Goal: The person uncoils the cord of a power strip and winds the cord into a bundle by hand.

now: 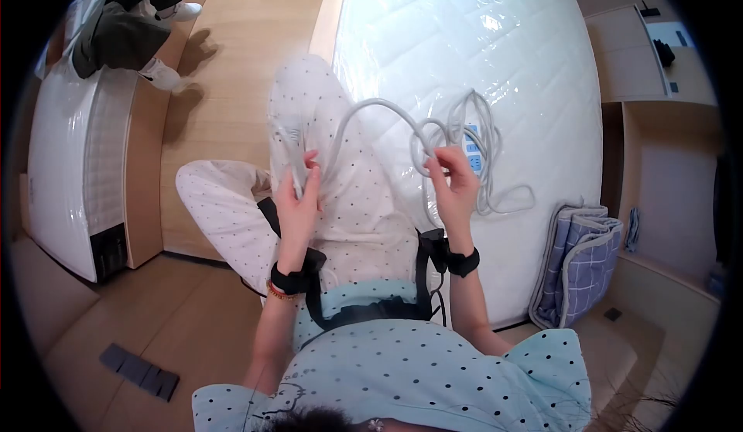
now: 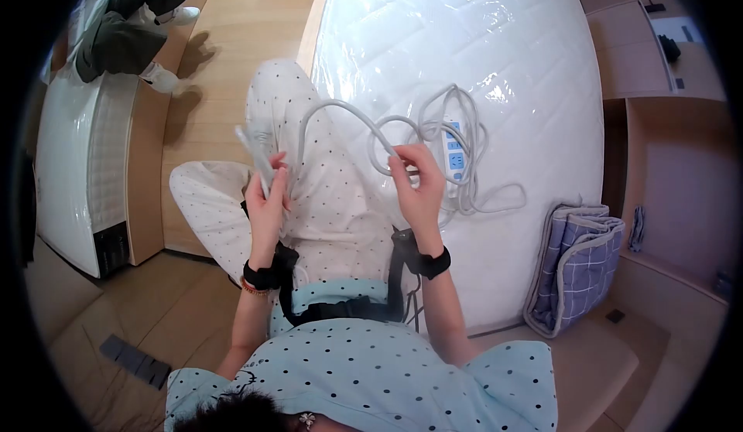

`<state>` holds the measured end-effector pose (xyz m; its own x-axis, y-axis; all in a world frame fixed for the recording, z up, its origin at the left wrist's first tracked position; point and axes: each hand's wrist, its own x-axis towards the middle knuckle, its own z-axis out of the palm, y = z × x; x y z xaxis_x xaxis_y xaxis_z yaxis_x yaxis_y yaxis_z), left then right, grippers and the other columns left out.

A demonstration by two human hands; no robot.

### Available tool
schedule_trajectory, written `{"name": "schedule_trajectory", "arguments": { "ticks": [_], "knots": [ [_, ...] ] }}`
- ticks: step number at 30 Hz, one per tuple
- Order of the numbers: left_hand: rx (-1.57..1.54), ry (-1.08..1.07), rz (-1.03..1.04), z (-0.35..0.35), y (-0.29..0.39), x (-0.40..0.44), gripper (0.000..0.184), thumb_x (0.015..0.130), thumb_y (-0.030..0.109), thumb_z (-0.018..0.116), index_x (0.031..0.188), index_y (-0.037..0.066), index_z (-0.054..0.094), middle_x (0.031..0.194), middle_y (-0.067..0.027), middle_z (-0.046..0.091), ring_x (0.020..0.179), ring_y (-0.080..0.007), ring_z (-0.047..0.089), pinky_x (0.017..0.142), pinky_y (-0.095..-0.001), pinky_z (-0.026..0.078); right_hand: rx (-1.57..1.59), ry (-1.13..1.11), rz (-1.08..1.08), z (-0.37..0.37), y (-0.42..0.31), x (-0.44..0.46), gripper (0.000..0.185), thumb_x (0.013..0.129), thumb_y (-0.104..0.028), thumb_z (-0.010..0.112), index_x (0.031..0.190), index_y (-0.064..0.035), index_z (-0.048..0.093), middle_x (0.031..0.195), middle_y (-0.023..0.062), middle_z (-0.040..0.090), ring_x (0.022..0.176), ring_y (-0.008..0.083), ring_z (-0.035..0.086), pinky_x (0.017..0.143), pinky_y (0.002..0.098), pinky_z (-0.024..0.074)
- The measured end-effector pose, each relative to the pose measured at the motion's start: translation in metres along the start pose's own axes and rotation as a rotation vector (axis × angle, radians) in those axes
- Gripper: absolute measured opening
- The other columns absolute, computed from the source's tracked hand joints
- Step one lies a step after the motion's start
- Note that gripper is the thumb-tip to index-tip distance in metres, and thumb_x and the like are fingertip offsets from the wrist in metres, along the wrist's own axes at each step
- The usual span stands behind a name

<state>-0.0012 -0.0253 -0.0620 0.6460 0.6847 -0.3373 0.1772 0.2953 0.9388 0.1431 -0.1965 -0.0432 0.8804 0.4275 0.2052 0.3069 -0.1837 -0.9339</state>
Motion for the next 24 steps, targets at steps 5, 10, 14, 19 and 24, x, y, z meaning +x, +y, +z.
{"name": "schedule_trajectory", "arguments": {
  "ticks": [5,10,14,19,24],
  "knots": [
    [0.098,-0.183,0.086,-0.014,0.01,0.009,0.029,0.082,0.011,0.064,0.11,0.003,0.059,0.087,0.0014,0.061,0.056,-0.0006,0.045,0.048,-0.0165,0.036,0.07,-0.201,0.019,-0.012,-0.014,-0.003,0.019,0.076,0.005,0.061,0.095,0.0007,0.061,0.087,0.0052,0.058,0.08,0.0131,0.056,0.069,0.0239,0.0438],
    [0.196,-0.253,-0.018,-0.021,0.007,0.011,0.021,0.08,0.015,0.068,0.097,0.004,0.063,0.073,0.005,0.057,0.063,-0.0014,0.047,0.054,-0.0176,0.037,-0.077,-0.206,-0.108,0.008,-0.052,0.003,0.025,0.071,0.004,0.064,0.096,-0.0002,0.062,0.094,0.0092,0.058,0.091,0.0221,0.057,0.08,0.0286,0.0437],
    [0.027,-0.058,-0.197,-0.028,0.008,0.006,0.016,0.082,0.015,0.067,0.091,0.003,0.061,0.072,0.0056,0.056,0.061,-0.0013,0.045,0.05,-0.0167,0.034,0.019,-0.386,-0.187,-0.002,-0.088,-0.013,0.029,0.068,0.006,0.064,0.096,0.0002,0.063,0.093,0.012,0.062,0.086,0.0245,0.058,0.075,0.0304,0.0455],
    [-0.235,-0.003,0.056,-0.041,-0.011,0.0,0.02,0.085,0.019,0.064,0.092,0.003,0.056,0.079,0.0001,0.054,0.063,-0.0028,0.042,0.048,-0.016,0.029,0.183,-0.492,-0.255,-0.008,-0.123,-0.035,0.032,0.062,0.01,0.064,0.093,0.0013,0.064,0.087,0.0131,0.064,0.079,0.0261,0.06,0.07,0.0324,0.0473],
    [-0.401,-0.303,0.333,-0.048,0.002,0.001,0.032,0.078,0.024,0.07,0.081,0.007,0.043,0.071,0.0001,0.039,0.06,-0.0082,0.036,0.051,-0.0212,0.025,-0.234,-0.218,-0.247,-0.012,-0.085,-0.023,0.024,0.067,0.006,0.062,0.09,-0.0009,0.064,0.096,0.0109,0.061,0.087,0.0262,0.058,0.076,0.032,0.0459]
  ]
}}
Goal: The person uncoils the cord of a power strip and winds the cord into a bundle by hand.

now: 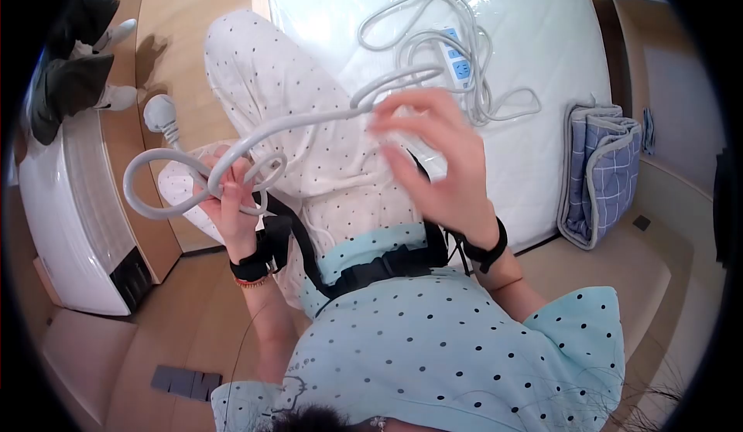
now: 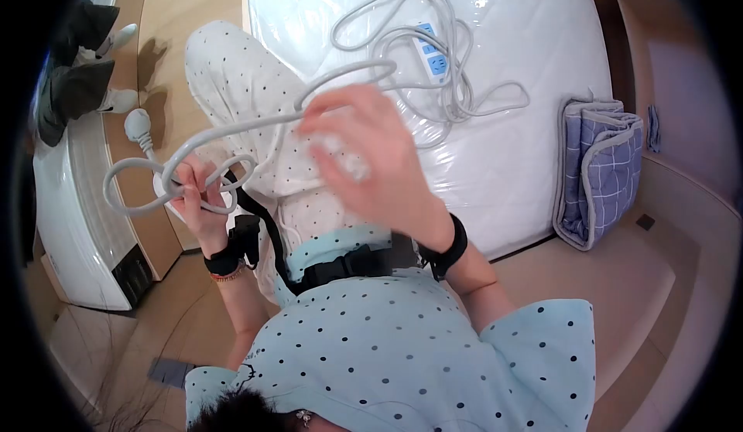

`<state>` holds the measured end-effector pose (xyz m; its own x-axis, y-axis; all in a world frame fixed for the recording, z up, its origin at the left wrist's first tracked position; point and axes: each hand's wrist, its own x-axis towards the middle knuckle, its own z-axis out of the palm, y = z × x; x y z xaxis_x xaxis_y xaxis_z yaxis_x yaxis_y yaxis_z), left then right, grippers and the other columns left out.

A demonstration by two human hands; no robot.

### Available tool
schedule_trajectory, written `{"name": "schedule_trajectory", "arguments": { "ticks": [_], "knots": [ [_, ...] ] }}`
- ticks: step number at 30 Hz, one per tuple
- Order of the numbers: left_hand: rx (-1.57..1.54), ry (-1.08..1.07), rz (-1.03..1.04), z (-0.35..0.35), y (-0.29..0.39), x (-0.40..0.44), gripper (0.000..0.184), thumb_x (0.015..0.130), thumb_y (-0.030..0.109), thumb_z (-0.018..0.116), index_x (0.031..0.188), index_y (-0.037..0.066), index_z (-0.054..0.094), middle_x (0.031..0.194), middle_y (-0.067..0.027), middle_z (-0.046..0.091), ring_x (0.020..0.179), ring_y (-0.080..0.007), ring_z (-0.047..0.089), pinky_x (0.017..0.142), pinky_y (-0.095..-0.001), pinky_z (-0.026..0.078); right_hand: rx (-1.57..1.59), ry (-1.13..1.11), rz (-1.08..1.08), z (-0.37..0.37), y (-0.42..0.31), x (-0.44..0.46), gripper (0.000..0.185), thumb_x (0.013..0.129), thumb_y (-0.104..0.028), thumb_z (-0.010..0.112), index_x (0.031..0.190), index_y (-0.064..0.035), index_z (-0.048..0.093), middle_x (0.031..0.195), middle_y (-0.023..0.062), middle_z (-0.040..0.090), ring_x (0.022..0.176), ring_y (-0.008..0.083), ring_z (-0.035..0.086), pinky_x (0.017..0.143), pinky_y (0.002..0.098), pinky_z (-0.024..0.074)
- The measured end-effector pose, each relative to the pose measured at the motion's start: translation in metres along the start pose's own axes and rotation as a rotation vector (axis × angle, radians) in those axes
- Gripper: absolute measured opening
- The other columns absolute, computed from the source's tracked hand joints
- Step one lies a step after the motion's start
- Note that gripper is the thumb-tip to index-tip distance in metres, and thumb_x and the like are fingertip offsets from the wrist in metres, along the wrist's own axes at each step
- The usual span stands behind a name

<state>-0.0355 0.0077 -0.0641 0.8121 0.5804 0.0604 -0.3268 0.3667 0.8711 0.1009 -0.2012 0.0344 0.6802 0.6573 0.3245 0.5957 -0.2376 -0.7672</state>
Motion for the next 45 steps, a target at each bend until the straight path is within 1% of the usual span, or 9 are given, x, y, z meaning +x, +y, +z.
{"name": "schedule_trajectory", "arguments": {
  "ticks": [5,12,21,24,30,36,42,43,45],
  "knots": [
    [-0.085,-0.115,0.0,0.019,0.007,0.011,0.027,0.083,0.024,0.064,0.078,0.009,0.042,0.07,0.0013,0.037,0.057,-0.0066,0.033,0.048,-0.019,0.025,-0.376,-0.053,0.146,-0.003,0.072,-0.016,0.017,0.074,-0.008,0.063,0.09,-0.0018,0.061,0.091,0.0123,0.059,0.088,0.0301,0.056,0.075,0.0362,0.0431],
    [0.175,-0.006,-0.415,0.081,-0.012,0.002,0.017,0.09,0.02,0.056,0.098,0.005,0.054,0.072,0.0007,0.052,0.048,-0.0018,0.037,0.041,-0.0171,0.026,-0.167,-0.365,0.156,0.007,0.071,-0.022,0.011,0.075,-0.017,0.065,0.076,-0.0061,0.066,0.065,0.0097,0.057,0.063,0.0304,0.055,0.062,0.039,0.0447],
    [-0.649,-0.335,-0.124,0.044,0.025,0.026,0.023,0.094,0.03,0.047,0.081,0.014,0.035,0.066,0.005,0.04,0.038,-0.0067,0.034,0.035,-0.0204,0.026,-0.064,-0.324,0.685,0.027,0.109,-0.042,0.021,0.069,-0.026,0.07,0.076,-0.0059,0.068,0.072,0.0117,0.063,0.067,0.0248,0.061,0.061,0.0338,0.0468],
    [-0.541,-0.163,0.062,0.03,0.047,0.033,0.018,0.093,0.025,0.049,0.084,0.013,0.04,0.065,0.0054,0.04,0.038,-0.0053,0.034,0.036,-0.0192,0.025,-0.098,-0.114,0.73,0.013,0.116,-0.033,0.02,0.07,-0.023,0.069,0.079,-0.005,0.068,0.07,0.0114,0.062,0.068,0.0236,0.06,0.064,0.0321,0.0469],
    [0.3,0.089,-0.368,0.026,0.025,0.015,0.016,0.086,0.019,0.061,0.092,0.004,0.059,0.071,0.0017,0.055,0.047,0.0001,0.037,0.039,-0.0164,0.025,-0.321,0.322,0.278,0.018,0.123,-0.015,0.011,0.074,-0.011,0.066,0.079,-0.0012,0.064,0.069,0.0092,0.061,0.067,0.0219,0.059,0.062,0.0304,0.0449],
    [0.241,-0.04,-0.468,0.049,-0.012,0.011,0.019,0.086,0.014,0.062,0.099,0.002,0.055,0.073,0.0007,0.052,0.053,-0.0034,0.044,0.042,-0.0196,0.034,0.153,0.035,0.442,0.005,0.048,-0.011,0.006,0.075,-0.004,0.064,0.079,0.0,0.062,0.077,0.0067,0.063,0.071,0.0167,0.058,0.062,0.0266,0.0432],
    [0.502,-0.503,-0.295,0.062,-0.02,0.002,0.038,0.083,0.013,0.063,0.115,-0.001,0.047,0.097,-0.0073,0.053,0.074,-0.0122,0.052,0.065,-0.0248,0.045,0.212,-0.131,0.395,0.03,0.038,-0.018,0.045,0.076,-0.021,0.072,0.114,-0.0016,0.057,0.096,0.0093,0.063,0.084,0.014,0.058,0.078,0.0255,0.0459],
    [0.557,-0.68,-0.325,0.067,-0.016,0.006,0.052,0.082,0.008,0.061,0.127,-0.002,0.038,0.116,-0.0101,0.049,0.102,-0.0188,0.05,0.088,-0.0303,0.04,0.415,-0.191,0.536,0.035,0.043,-0.02,0.041,0.078,-0.019,0.069,0.113,-0.0013,0.058,0.1,0.0091,0.063,0.088,0.0138,0.058,0.082,0.0262,0.0446],
    [0.64,-0.692,-0.121,0.084,-0.019,0.0,0.059,0.081,0.009,0.062,0.132,0.001,0.034,0.123,-0.0121,0.048,0.107,-0.0223,0.051,0.089,-0.0313,0.041,0.825,-0.324,0.812,0.046,0.048,-0.018,0.033,0.081,-0.016,0.065,0.11,-0.0006,0.06,0.109,0.0085,0.062,0.097,0.0134,0.057,0.088,0.0276,0.042]
  ]
}}
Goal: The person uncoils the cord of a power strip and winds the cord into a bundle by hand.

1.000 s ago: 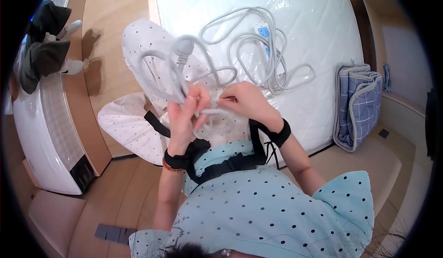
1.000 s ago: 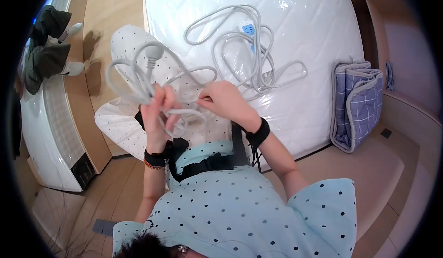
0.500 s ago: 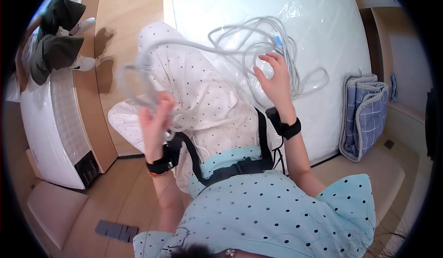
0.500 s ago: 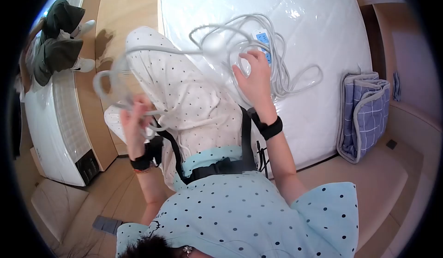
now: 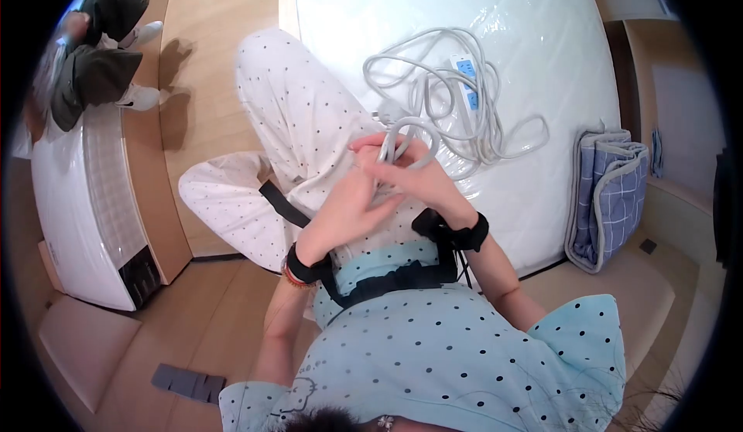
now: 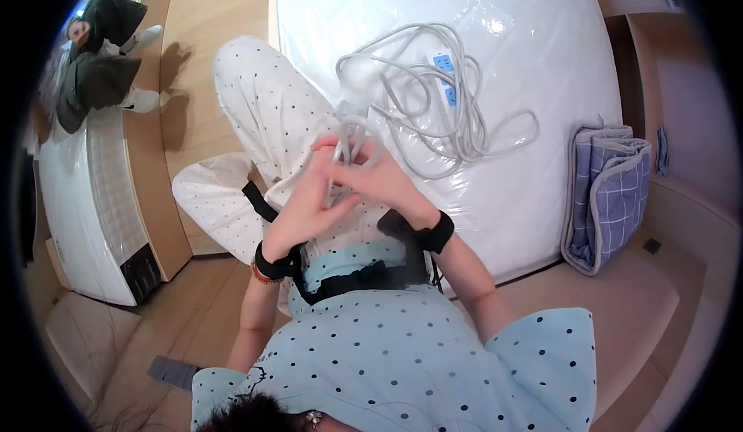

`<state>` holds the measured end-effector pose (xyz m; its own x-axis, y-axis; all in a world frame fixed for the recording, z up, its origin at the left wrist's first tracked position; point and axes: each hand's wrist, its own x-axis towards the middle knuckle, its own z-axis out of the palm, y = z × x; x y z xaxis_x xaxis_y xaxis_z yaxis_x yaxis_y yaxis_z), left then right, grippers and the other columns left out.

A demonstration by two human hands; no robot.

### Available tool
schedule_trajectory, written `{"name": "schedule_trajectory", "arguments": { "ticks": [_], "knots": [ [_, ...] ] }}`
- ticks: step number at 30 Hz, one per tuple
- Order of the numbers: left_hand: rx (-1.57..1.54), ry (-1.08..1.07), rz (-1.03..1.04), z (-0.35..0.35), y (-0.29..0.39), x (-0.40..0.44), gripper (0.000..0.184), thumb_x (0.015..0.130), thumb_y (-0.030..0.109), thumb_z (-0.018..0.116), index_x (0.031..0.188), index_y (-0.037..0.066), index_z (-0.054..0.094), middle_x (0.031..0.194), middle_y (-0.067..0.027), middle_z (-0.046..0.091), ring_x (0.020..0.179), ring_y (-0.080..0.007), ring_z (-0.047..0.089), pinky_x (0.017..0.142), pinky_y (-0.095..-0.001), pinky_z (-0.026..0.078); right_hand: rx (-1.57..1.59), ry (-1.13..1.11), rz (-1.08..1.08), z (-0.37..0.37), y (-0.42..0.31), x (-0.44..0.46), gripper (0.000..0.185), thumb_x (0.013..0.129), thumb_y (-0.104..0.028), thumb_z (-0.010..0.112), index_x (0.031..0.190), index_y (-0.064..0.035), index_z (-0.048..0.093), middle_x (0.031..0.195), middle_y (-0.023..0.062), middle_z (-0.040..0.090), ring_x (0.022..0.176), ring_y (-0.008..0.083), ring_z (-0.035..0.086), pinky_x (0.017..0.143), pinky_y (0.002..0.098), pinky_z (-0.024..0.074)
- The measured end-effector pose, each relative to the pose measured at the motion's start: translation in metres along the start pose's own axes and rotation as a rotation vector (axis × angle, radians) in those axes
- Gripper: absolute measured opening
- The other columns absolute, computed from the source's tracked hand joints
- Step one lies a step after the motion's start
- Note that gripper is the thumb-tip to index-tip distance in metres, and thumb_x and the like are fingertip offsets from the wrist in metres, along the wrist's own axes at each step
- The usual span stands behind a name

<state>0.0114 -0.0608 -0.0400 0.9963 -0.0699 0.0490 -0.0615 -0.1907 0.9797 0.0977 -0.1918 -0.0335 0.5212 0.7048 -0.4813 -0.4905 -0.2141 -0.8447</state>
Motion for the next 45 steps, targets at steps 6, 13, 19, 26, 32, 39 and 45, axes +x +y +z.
{"name": "schedule_trajectory", "arguments": {
  "ticks": [6,13,19,26,32,39,45],
  "knots": [
    [0.333,0.003,-0.206,-0.035,0.044,-0.013,0.041,0.079,0.014,0.064,0.113,-0.005,0.052,0.122,-0.0212,0.05,0.105,-0.035,0.054,0.09,-0.035,0.042,0.126,0.167,-0.199,-0.006,-0.001,0.012,0.015,0.086,-0.011,0.058,0.093,0.0015,0.063,0.097,0.0114,0.066,0.092,0.0166,0.06,0.084,0.0294,0.0453],
    [0.105,0.266,0.149,-0.075,0.164,-0.041,0.012,0.08,0.018,0.062,0.091,0.014,0.062,0.091,-0.0039,0.064,0.081,-0.0205,0.057,0.072,-0.0319,0.044,-0.007,0.146,-0.163,-0.009,0.005,0.013,0.013,0.086,-0.011,0.057,0.09,0.0017,0.06,0.084,0.0132,0.066,0.083,0.0203,0.064,0.08,0.0306,0.0467],
    [0.481,0.254,-0.184,-0.071,0.229,-0.069,0.007,0.088,0.035,0.057,0.089,0.03,0.06,0.085,0.0092,0.062,0.07,-0.0085,0.047,0.066,-0.023,0.035,-0.037,0.071,-0.135,-0.006,0.017,0.014,0.014,0.086,-0.011,0.058,0.09,0.0022,0.059,0.084,0.013,0.065,0.083,0.0208,0.063,0.081,0.0316,0.0452],
    [0.394,0.481,0.398,-0.083,0.175,-0.09,0.009,0.087,0.043,0.054,0.085,0.035,0.059,0.08,0.0133,0.059,0.061,-0.0052,0.04,0.057,-0.023,0.028,-0.039,0.066,-0.141,-0.009,0.016,0.011,0.013,0.086,-0.009,0.057,0.091,0.0021,0.059,0.085,0.0135,0.065,0.084,0.0197,0.062,0.081,0.0302,0.0443],
    [0.33,0.587,0.58,-0.064,0.167,-0.087,0.01,0.088,0.041,0.053,0.085,0.033,0.058,0.08,0.0128,0.059,0.06,-0.0055,0.041,0.057,-0.023,0.028,-0.035,0.056,-0.132,-0.008,0.014,0.011,0.012,0.086,-0.009,0.057,0.09,0.002,0.059,0.083,0.0125,0.066,0.084,0.019,0.062,0.081,0.0295,0.0444],
    [0.286,0.626,0.668,-0.048,0.166,-0.081,0.011,0.089,0.039,0.052,0.084,0.031,0.058,0.079,0.0122,0.059,0.058,-0.0059,0.042,0.056,-0.023,0.028,-0.039,0.061,-0.125,-0.009,0.014,0.012,0.012,0.086,-0.01,0.058,0.09,0.0017,0.06,0.083,0.0118,0.066,0.084,0.0182,0.062,0.081,0.029,0.0442],
    [0.257,0.656,0.73,-0.039,0.159,-0.082,0.012,0.089,0.037,0.05,0.083,0.03,0.058,0.079,0.0116,0.059,0.057,-0.0062,0.043,0.055,-0.023,0.028,-0.039,0.067,-0.124,-0.008,0.014,0.011,0.012,0.086,-0.009,0.058,0.09,0.0016,0.06,0.083,0.0118,0.066,0.083,0.018,0.062,0.081,0.0289,0.0441]
  ]
}}
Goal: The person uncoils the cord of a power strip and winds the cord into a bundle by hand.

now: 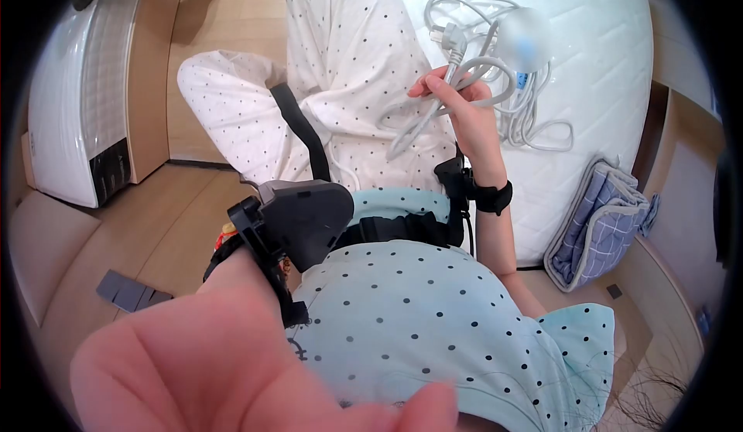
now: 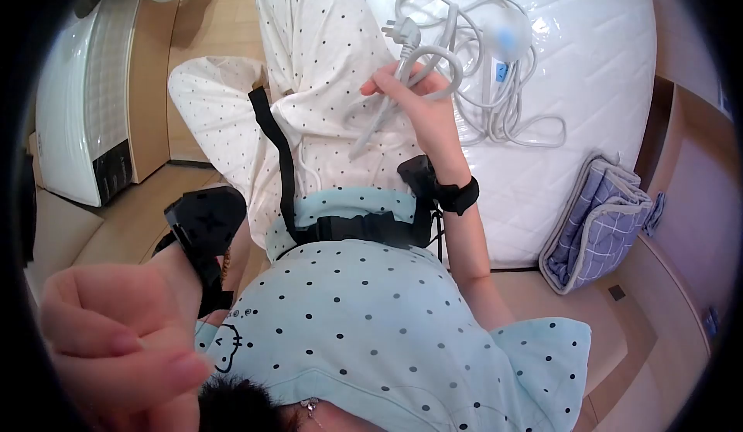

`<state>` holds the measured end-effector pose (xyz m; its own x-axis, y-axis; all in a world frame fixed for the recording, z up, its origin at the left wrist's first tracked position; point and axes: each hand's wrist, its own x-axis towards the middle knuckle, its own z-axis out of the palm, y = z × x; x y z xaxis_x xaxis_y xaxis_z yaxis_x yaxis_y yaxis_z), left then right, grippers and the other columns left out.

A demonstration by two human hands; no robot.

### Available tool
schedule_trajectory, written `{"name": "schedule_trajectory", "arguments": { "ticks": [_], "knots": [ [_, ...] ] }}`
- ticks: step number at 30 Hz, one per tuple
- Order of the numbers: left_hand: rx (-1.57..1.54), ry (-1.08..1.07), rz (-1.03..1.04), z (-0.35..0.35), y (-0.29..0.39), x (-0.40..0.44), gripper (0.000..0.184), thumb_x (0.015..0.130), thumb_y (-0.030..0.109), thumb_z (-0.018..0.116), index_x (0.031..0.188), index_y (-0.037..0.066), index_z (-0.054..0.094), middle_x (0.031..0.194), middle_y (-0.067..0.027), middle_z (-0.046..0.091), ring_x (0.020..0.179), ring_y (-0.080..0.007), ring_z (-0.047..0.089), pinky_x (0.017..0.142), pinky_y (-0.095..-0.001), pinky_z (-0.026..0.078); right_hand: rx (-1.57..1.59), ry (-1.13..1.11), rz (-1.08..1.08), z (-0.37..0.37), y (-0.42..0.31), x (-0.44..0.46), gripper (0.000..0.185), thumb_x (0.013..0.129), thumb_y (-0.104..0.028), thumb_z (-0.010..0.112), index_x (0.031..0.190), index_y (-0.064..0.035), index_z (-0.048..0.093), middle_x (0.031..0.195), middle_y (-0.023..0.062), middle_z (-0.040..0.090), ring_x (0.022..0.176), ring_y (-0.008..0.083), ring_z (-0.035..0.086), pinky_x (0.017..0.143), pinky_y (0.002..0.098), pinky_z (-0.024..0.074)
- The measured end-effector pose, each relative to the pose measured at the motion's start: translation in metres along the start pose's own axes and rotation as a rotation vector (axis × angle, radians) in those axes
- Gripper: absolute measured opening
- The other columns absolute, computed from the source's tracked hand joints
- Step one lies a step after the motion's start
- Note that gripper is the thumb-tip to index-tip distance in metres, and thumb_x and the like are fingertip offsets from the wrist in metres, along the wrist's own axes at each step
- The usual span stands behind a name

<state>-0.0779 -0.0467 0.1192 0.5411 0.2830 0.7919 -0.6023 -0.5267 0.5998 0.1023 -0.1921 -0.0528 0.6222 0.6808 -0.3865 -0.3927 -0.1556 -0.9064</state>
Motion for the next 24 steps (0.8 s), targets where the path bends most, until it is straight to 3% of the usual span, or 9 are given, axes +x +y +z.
{"name": "schedule_trajectory", "arguments": {
  "ticks": [22,24],
  "knots": [
    [0.062,0.037,-0.05,-0.015,-0.016,0.027,0.017,0.092,0.03,0.046,0.08,0.024,0.056,0.077,0.0097,0.058,0.052,-0.0073,0.047,0.053,-0.0229,0.028,0.003,0.033,0.005,0.0,0.0,0.001,0.013,0.086,-0.012,0.059,0.088,0.0004,0.061,0.082,0.01,0.066,0.082,0.0153,0.061,0.08,0.0287,0.044],
    [0.09,-0.086,-0.1,-0.016,-0.029,0.035,0.009,0.079,0.018,0.052,0.083,0.014,0.059,0.075,0.0024,0.059,0.054,-0.0122,0.052,0.052,-0.0252,0.033,0.01,0.04,0.017,0.001,-0.002,-0.001,0.012,0.086,-0.011,0.058,0.088,0.0003,0.061,0.081,0.0092,0.066,0.081,0.0146,0.061,0.08,0.0279,0.0438]
  ]
}}
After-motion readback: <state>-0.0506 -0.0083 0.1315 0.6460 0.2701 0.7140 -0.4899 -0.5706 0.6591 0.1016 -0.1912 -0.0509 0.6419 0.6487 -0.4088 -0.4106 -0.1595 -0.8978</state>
